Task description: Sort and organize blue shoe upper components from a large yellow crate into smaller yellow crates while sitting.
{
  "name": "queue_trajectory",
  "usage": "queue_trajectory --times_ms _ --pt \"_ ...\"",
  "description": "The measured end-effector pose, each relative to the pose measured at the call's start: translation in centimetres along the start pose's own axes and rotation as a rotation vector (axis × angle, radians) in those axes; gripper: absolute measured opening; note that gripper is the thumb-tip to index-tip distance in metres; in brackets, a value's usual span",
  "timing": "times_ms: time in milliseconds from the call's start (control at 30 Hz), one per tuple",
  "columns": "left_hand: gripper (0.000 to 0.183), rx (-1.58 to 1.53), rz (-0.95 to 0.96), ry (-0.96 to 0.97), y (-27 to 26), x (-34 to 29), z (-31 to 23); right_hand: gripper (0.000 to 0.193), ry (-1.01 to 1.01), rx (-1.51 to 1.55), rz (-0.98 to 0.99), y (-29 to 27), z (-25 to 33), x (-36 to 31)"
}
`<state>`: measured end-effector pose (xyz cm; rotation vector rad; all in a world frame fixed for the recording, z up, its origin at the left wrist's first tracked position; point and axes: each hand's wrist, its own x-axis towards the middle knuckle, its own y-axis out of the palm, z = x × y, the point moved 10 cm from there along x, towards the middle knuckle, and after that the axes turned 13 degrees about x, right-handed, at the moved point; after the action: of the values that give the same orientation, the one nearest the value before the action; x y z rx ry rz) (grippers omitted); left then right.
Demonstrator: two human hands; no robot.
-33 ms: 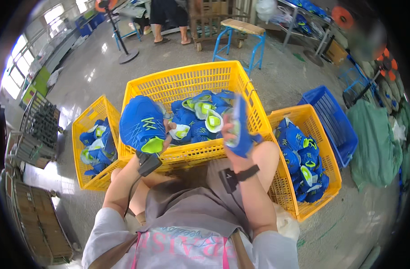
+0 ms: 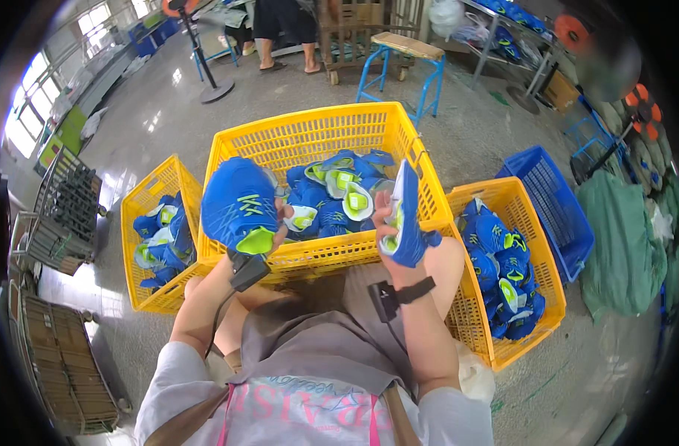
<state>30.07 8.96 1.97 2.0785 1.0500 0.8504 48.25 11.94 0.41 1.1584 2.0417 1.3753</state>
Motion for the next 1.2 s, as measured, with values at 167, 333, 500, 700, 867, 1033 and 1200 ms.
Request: queue_trajectory --times_ms 167,333,500,700,867,1033,1200 --pt "0.046 -0.545 0.228 -0.094 3.9 2.0 2.7 0.043 -0.043 -1.089 -0.076 -1.2 -4.1 2.6" --pt "0.043 1.124 0.144 -0.003 1.6 4.4 5.8 0.048 -0.099 -1.573 -0.198 1.0 1.1 0.0" --pt "0.028 1.413 -0.712 -0.323 -15.2 3.8 -8.6 0.032 -0.776 -1.382 -0.493 12.4 18.1 -10.3" --pt "0.076 2.244 0.001 -0.857 -31.4 -1.5 -1.8 0.033 -1.444 -2.375 -1.263 18.8 41.1 -31.8" --pt "0.058 2.526 0.418 -1.174 -36.4 -2.5 7.4 0.041 -1.120 -1.927 -1.164 14.8 34.9 -26.2" --pt "0.033 1.629 -0.258 -0.852 -36.5 2.7 2.5 0.022 -0.682 -2.165 -0.869 14.2 26.1 -12.8" --pt "0.032 1.116 -0.019 -0.933 -24.2 7.2 0.7 0.051 -0.135 -2.186 -0.393 7.1 15.2 3.4"
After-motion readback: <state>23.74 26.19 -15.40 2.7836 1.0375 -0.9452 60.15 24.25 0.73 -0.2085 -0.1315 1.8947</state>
